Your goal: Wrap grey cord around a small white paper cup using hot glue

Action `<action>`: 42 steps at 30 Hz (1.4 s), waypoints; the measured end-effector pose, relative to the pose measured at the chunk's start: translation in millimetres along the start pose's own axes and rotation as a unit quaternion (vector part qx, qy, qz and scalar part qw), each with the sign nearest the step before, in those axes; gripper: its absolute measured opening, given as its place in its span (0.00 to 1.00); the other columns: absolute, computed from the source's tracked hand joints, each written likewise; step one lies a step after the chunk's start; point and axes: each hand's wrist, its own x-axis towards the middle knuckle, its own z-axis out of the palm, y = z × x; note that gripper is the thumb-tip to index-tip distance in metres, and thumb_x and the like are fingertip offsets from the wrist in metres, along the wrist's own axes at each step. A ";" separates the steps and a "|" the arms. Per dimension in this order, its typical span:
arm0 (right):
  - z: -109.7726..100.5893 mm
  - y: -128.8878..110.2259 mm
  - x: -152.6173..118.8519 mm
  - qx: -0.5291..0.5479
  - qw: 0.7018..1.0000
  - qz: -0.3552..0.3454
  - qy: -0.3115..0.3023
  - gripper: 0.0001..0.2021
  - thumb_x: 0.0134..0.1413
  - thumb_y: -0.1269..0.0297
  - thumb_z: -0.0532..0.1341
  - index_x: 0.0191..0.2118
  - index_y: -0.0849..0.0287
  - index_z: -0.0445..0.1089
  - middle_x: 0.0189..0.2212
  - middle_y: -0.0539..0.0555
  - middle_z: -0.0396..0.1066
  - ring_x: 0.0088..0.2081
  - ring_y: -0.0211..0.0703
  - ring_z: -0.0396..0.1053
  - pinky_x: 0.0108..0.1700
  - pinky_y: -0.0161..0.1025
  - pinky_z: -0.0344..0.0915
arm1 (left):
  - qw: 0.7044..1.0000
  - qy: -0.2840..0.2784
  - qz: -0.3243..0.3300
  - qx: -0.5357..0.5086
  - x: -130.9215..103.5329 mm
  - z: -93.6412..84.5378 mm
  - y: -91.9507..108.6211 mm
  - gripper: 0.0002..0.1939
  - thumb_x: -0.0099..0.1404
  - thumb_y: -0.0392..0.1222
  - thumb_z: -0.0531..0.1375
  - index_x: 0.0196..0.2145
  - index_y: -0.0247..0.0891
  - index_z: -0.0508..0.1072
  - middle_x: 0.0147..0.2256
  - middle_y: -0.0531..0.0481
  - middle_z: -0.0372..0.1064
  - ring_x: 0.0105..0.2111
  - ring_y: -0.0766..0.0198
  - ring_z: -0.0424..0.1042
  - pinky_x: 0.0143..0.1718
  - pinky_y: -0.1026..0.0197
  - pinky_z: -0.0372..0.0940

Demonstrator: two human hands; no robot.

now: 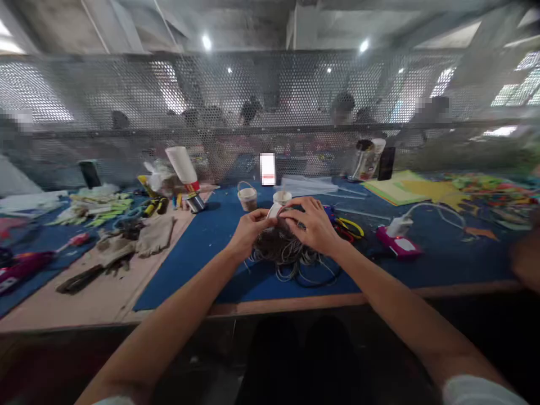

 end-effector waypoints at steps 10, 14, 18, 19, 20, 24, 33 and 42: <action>-3.7 1.2 0.0 0.001 1.000 0.018 0.024 0.09 0.64 0.67 0.57 0.46 0.52 0.72 0.50 0.55 0.69 0.53 0.51 0.65 0.52 0.51 0.61 | 0.999 -0.005 -0.008 -0.041 0.1 -1.5 1.7 0.15 0.48 0.41 0.73 0.34 0.36 0.80 0.31 0.50 0.77 0.30 0.65 0.73 0.36 0.62 0.65; -3.1 -0.9 0.2 0.009 1.000 0.008 0.011 0.11 0.63 0.67 0.58 0.49 0.50 0.72 0.52 0.55 0.69 0.54 0.52 0.64 0.53 0.51 0.60 | 0.999 -0.010 -0.003 -0.039 0.6 -1.5 0.5 0.15 0.48 0.40 0.73 0.35 0.35 0.80 0.32 0.49 0.78 0.31 0.64 0.74 0.37 0.62 0.66; -2.4 -0.3 0.1 0.014 1.000 0.017 0.013 0.07 0.63 0.66 0.58 0.44 0.52 0.73 0.51 0.55 0.69 0.53 0.52 0.64 0.53 0.52 0.60 | 1.000 -0.010 -0.004 -0.030 1.5 -1.4 -0.9 0.17 0.47 0.40 0.73 0.36 0.35 0.80 0.33 0.48 0.78 0.32 0.63 0.74 0.38 0.61 0.66; -2.5 -0.3 0.1 0.016 1.000 0.020 0.016 0.07 0.63 0.65 0.58 0.43 0.52 0.73 0.51 0.55 0.70 0.53 0.52 0.64 0.53 0.52 0.60 | 1.000 -0.010 -0.006 -0.029 1.5 -1.4 -1.2 0.17 0.47 0.40 0.73 0.36 0.35 0.80 0.34 0.48 0.78 0.32 0.63 0.74 0.38 0.61 0.66; -2.6 -0.5 0.1 0.017 0.999 0.023 0.019 0.07 0.63 0.66 0.58 0.43 0.52 0.73 0.51 0.55 0.70 0.53 0.52 0.64 0.53 0.52 0.60 | 0.999 -0.011 -0.006 -0.029 1.6 -1.3 -1.3 0.17 0.47 0.40 0.73 0.36 0.35 0.80 0.34 0.48 0.78 0.32 0.63 0.74 0.38 0.61 0.66; -2.9 -4.2 0.5 0.014 1.000 0.014 0.015 0.11 0.64 0.67 0.57 0.49 0.51 0.72 0.51 0.55 0.69 0.54 0.52 0.64 0.54 0.51 0.60 | 0.999 -0.017 0.003 -0.031 1.1 -0.8 -0.9 0.17 0.47 0.37 0.72 0.37 0.35 0.80 0.34 0.48 0.78 0.33 0.63 0.74 0.39 0.62 0.66; 0.6 -5.4 -0.3 -0.035 0.999 -0.018 -0.015 0.14 0.64 0.67 0.57 0.51 0.48 0.73 0.55 0.55 0.67 0.56 0.54 0.60 0.55 0.53 0.57 | 1.000 -0.013 0.012 -0.018 -1.3 1.8 2.4 0.12 0.49 0.36 0.70 0.35 0.36 0.81 0.34 0.48 0.77 0.34 0.63 0.73 0.41 0.62 0.65; -2.2 -6.1 -0.1 -0.023 0.998 -0.049 -0.014 0.09 0.63 0.67 0.58 0.45 0.50 0.74 0.55 0.54 0.68 0.56 0.52 0.62 0.56 0.52 0.56 | 0.998 0.024 -0.028 -0.048 -1.7 3.1 6.1 0.11 0.50 0.43 0.72 0.31 0.36 0.80 0.29 0.50 0.74 0.27 0.68 0.68 0.31 0.65 0.63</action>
